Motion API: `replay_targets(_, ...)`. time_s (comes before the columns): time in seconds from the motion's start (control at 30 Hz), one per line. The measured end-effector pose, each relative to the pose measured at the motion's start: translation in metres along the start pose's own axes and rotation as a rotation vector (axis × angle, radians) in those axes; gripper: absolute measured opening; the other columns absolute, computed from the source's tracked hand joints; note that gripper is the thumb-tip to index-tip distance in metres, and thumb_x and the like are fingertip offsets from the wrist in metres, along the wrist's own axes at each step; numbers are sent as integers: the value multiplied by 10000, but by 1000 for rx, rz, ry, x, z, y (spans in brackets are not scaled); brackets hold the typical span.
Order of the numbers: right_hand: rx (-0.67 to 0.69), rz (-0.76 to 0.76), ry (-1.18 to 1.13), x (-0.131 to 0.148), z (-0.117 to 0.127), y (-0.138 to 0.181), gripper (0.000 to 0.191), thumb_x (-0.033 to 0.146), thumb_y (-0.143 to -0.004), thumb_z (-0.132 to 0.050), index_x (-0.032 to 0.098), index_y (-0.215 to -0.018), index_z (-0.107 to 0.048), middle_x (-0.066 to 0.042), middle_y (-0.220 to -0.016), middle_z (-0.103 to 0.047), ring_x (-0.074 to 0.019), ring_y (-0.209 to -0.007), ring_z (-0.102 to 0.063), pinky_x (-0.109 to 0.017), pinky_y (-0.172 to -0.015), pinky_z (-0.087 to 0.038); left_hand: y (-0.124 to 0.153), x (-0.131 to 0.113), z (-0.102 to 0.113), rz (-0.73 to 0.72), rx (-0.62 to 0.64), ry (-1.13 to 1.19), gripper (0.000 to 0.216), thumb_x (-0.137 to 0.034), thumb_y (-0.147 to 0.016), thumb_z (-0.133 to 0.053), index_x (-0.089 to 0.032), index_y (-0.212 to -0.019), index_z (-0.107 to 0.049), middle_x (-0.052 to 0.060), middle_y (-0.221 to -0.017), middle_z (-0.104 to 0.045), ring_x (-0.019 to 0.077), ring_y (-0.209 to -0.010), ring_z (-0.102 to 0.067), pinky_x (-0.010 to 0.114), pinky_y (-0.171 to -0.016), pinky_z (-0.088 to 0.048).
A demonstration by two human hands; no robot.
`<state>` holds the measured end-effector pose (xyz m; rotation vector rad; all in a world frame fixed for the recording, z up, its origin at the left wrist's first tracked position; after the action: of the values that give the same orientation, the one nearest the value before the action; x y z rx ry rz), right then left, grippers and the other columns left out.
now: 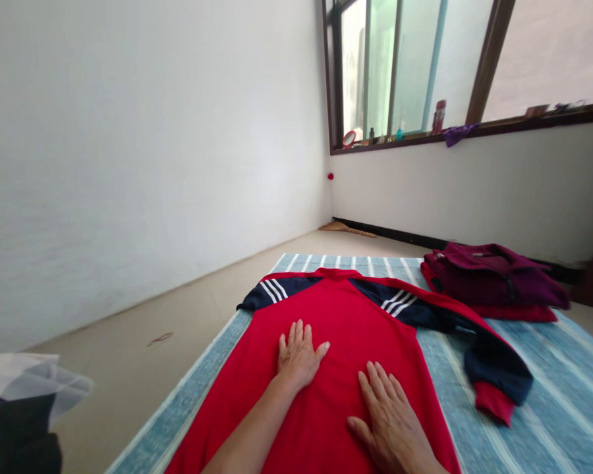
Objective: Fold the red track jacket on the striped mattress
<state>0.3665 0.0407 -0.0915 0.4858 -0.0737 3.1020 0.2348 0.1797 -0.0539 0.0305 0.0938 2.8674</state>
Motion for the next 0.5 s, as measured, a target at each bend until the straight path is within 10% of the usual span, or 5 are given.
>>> replay_targets(0.5,-129,70,34,-11,-22,-4,713,659,-862,-362,153,-1355,-453,-132,-1430,-317,-324,-1326,-267,-495,-1071,-269,-26,10,-12,-27,-6,-8,721,-611,-880,-198,-159,-1437,-268,130,-1521,-158,272,-1403,-93,498,-1099,-135)
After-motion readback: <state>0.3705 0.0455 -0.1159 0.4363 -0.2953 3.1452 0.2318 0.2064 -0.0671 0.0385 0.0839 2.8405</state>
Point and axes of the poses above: each hand's wrist, its own y-axis away from the middle knuckle, its own z-axis out of the back of the hand, x = y × z, the point moved 6 cm from there along -y, towards the middle knuckle
